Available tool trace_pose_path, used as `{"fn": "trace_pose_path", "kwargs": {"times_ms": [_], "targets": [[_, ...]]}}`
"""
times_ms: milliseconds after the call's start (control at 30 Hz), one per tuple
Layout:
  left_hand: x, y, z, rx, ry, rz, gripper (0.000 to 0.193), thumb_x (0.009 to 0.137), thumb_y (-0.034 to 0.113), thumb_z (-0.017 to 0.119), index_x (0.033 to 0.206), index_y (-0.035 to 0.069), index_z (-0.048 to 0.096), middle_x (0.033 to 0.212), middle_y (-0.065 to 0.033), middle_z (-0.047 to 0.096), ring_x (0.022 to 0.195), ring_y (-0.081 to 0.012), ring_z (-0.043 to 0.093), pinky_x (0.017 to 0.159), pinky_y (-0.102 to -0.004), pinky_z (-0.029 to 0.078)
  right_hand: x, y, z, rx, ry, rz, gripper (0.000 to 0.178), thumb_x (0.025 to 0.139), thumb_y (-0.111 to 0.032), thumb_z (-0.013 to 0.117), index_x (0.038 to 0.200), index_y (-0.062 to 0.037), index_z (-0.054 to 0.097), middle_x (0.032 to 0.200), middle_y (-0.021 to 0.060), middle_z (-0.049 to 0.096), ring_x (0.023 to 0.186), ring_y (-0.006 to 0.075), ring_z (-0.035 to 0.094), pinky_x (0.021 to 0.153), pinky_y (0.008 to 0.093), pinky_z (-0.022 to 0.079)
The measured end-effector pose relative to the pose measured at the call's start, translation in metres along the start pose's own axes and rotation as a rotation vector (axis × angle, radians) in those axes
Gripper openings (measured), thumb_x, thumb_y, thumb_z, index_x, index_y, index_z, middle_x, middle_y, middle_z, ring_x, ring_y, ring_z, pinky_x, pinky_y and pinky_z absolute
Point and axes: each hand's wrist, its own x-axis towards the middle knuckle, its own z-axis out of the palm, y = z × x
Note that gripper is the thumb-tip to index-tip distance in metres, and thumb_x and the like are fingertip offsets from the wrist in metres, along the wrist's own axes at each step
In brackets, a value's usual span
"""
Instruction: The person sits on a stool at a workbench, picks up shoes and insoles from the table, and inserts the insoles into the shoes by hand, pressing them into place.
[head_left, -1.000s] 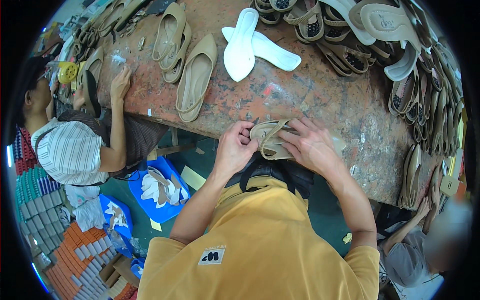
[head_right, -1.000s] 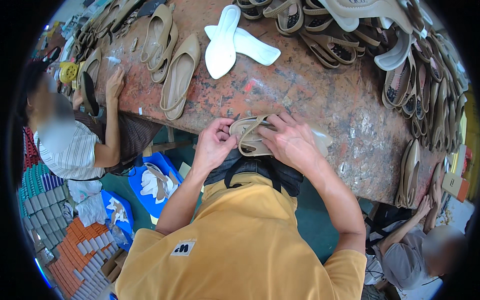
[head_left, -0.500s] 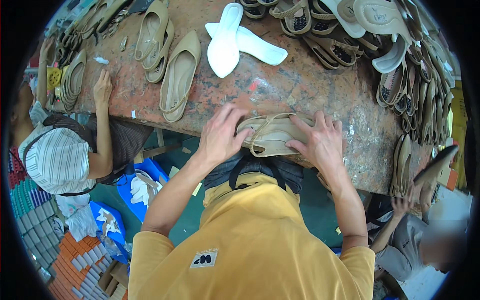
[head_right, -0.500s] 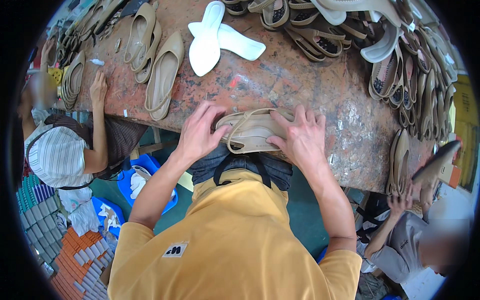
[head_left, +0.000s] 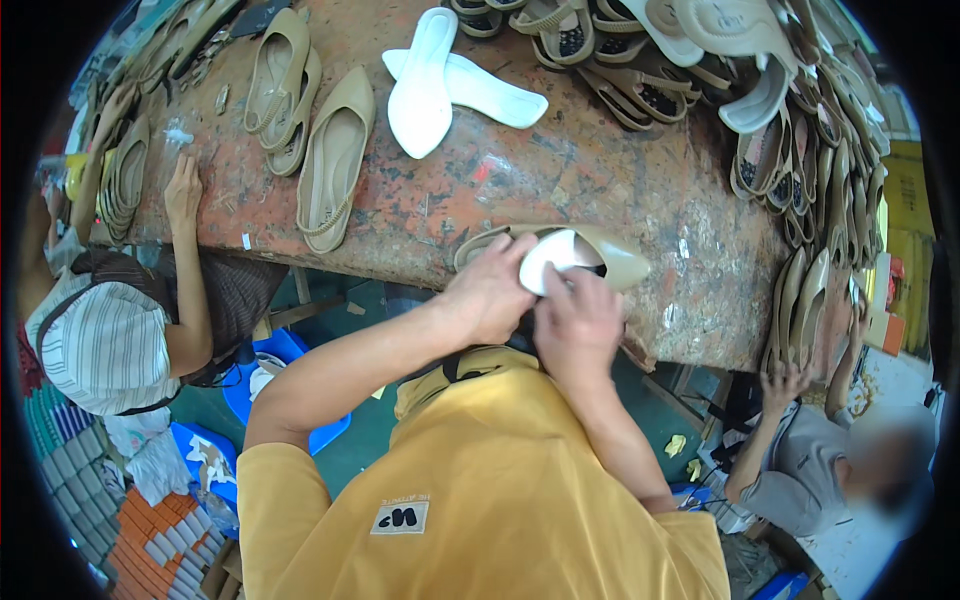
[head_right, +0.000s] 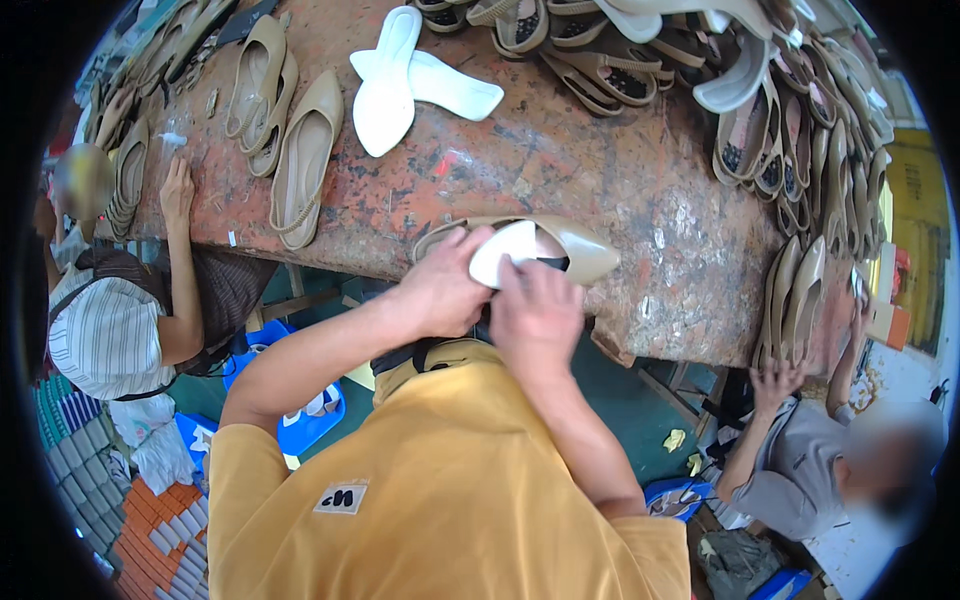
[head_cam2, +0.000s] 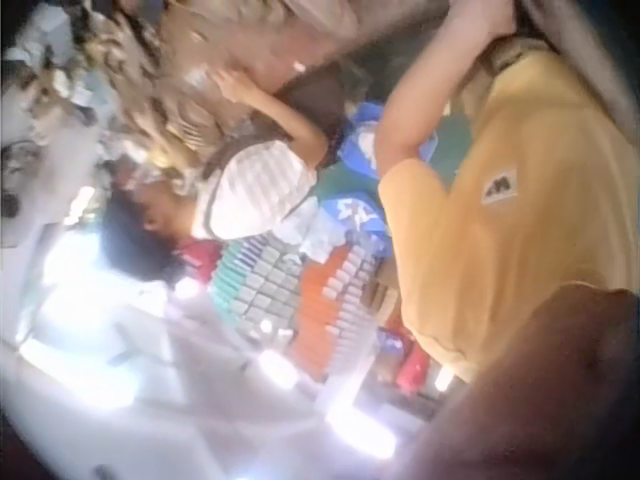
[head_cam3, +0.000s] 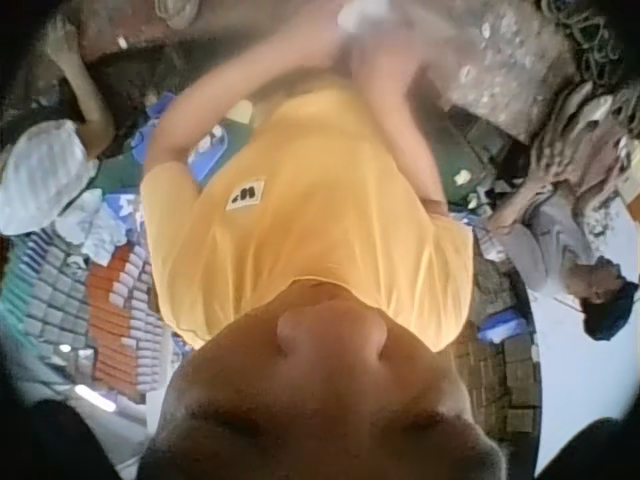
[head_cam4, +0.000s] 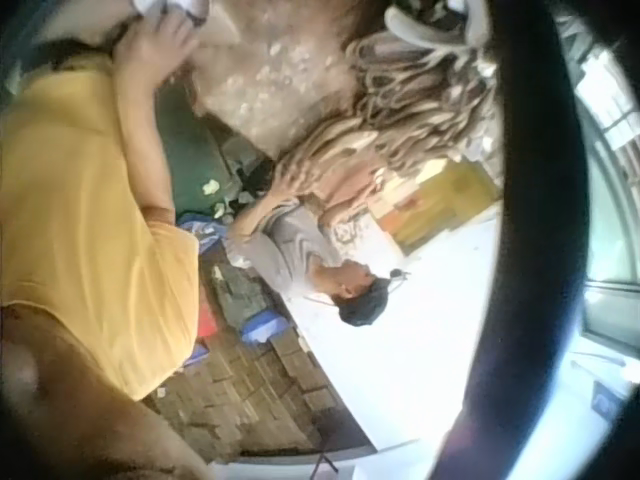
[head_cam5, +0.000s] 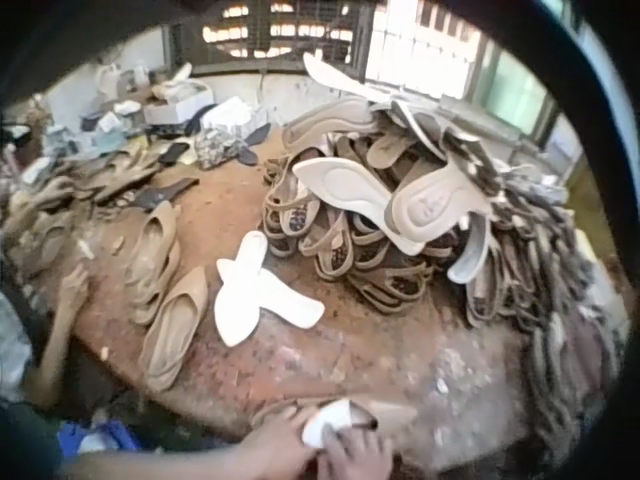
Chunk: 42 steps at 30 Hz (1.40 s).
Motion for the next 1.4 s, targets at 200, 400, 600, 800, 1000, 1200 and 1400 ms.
{"fn": "trace_pose_path", "kwargs": {"times_ms": [200,400,600,800,1000,1200,1400], "targets": [[-0.024,-0.015,-0.041,-0.525,0.217,-0.023,0.063,0.081,0.027,0.08,0.138,0.003,0.066,0.15,-0.0146,0.059,0.147,-0.0341,0.046,0.126,-0.0525,0.034,0.026,0.035,-0.008,-0.017,-0.25,-0.104,0.05,0.08,-0.019,0.081,0.129,-0.01,0.072,0.117,0.0083,0.066,0.112,0.0292,0.062,0.1,0.0503,0.043],[0.016,0.007,-0.022,0.229,0.01,0.255,0.097,0.079,0.047,0.078,0.161,0.005,0.046,0.173,-0.0124,0.037,0.163,-0.0281,0.029,0.136,-0.0567,0.008,0.021,0.127,-0.023,0.19,-0.314,-0.122,0.114,0.066,-0.031,0.096,0.163,-0.0078,0.041,0.161,0.0187,0.051,0.152,0.0396,0.044,0.127,0.0566,0.033],[0.043,-0.005,-0.02,0.224,0.047,0.431,0.1,0.076,0.046,0.074,0.161,0.004,0.044,0.174,-0.0127,0.036,0.162,-0.0246,0.032,0.135,-0.0607,0.006,0.022,0.133,-0.017,0.521,-0.339,0.113,0.126,0.063,-0.027,0.101,0.167,-0.0073,0.033,0.16,0.0177,0.054,0.15,0.0383,0.048,0.121,0.0487,0.044],[0.06,0.013,-0.015,0.343,-0.001,0.313,0.094,0.078,0.041,0.075,0.16,0.006,0.047,0.172,-0.0074,0.04,0.16,-0.0205,0.035,0.134,-0.064,0.007,0.025,0.13,-0.012,0.401,-0.344,0.073,0.125,0.064,-0.027,0.101,0.166,-0.0049,0.033,0.159,0.014,0.056,0.149,0.0376,0.05,0.124,0.0464,0.042],[-0.01,-0.004,-0.035,-0.119,0.305,0.009,0.089,0.075,0.014,0.084,0.156,0.009,0.048,0.154,-0.0137,0.056,0.148,-0.0316,0.051,0.123,-0.0552,0.041,0.028,0.13,-0.024,0.481,-0.318,0.104,0.113,0.067,-0.027,0.099,0.162,-0.0074,0.043,0.158,0.0131,0.057,0.149,0.0382,0.05,0.125,0.0488,0.04],[0.009,0.002,-0.081,-1.097,0.773,0.046,0.081,0.077,0.006,0.084,0.152,0.011,0.054,0.148,-0.0178,0.058,0.139,-0.0383,0.056,0.116,-0.0459,0.048,0.043,0.101,-0.072,-0.016,-0.599,-0.196,0.044,0.075,-0.024,0.09,0.114,-0.0105,0.074,0.133,0.0158,0.069,0.134,0.042,0.059,0.114,0.0515,0.047],[0.071,0.041,-0.117,-0.794,0.693,0.572,0.072,0.08,-0.003,0.077,0.148,0.009,0.057,0.145,-0.0153,0.056,0.138,-0.0364,0.057,0.114,-0.0444,0.049,0.066,0.099,-0.11,0.148,-0.407,-0.369,0.051,0.073,-0.031,0.089,0.118,-0.0129,0.074,0.121,0.0111,0.072,0.124,0.0418,0.063,0.111,0.0511,0.049]]}}
